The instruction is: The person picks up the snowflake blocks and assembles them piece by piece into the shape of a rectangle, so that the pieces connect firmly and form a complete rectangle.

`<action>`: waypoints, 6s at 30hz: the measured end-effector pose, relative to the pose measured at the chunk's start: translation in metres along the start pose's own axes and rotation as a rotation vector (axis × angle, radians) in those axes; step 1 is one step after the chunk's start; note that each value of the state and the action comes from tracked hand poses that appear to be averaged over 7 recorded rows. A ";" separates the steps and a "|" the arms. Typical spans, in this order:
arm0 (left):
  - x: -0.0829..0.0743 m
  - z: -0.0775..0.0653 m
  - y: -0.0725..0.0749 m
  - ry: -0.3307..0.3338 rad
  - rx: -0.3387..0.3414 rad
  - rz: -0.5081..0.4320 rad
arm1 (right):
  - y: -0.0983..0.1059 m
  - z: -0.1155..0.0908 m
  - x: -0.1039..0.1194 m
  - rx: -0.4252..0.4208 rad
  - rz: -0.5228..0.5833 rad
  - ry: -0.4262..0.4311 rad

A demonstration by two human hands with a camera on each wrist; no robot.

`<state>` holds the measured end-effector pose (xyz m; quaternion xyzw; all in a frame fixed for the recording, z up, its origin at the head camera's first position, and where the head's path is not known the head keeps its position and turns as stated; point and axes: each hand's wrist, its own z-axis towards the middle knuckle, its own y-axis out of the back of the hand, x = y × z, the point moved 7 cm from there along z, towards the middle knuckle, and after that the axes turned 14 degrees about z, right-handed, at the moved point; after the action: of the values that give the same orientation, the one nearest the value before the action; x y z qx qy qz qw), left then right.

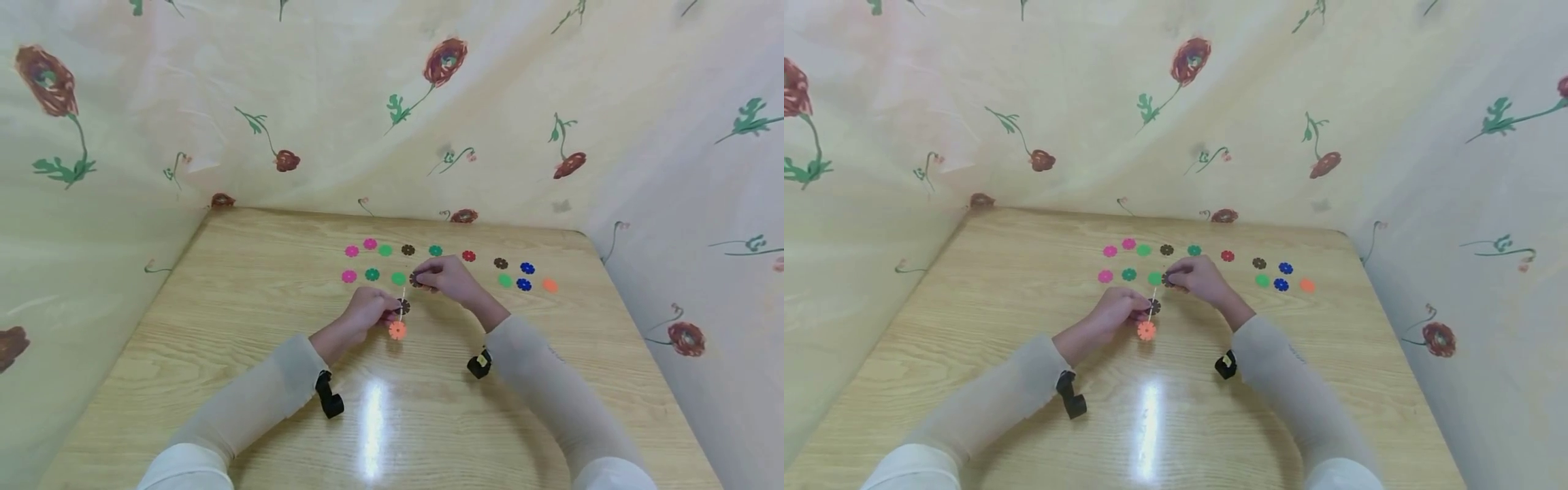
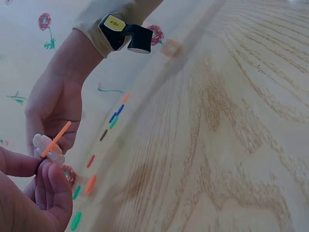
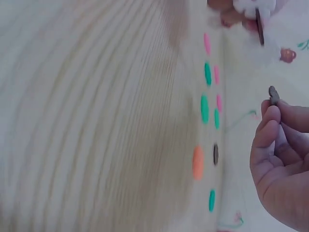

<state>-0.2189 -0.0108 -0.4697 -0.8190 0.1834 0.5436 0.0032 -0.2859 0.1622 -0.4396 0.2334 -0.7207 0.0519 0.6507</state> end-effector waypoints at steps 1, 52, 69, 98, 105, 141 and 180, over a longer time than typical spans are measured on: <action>0.000 0.000 -0.001 -0.003 0.004 0.000 | -0.003 0.001 0.000 -0.002 0.038 -0.016; 0.010 0.008 0.006 0.033 -0.250 -0.010 | -0.039 -0.001 -0.009 -0.186 0.232 -0.018; 0.003 0.019 0.008 0.009 -0.005 0.039 | -0.043 -0.009 -0.029 -0.023 0.301 -0.149; 0.010 0.021 0.009 0.015 0.036 -0.028 | 0.015 0.024 -0.040 -0.004 -0.432 -0.059; 0.010 0.022 0.009 0.018 0.037 -0.026 | 0.015 0.024 -0.039 -0.033 -0.276 -0.014; -0.001 0.010 0.004 0.012 0.014 0.011 | -0.038 0.008 -0.012 0.208 0.130 0.009; -0.003 0.018 0.013 -0.017 -0.092 0.074 | -0.013 0.028 -0.017 0.113 -0.097 0.020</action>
<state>-0.2403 -0.0180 -0.4716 -0.8064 0.1882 0.5581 -0.0528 -0.3052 0.1449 -0.4633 0.3040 -0.6980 0.0635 0.6453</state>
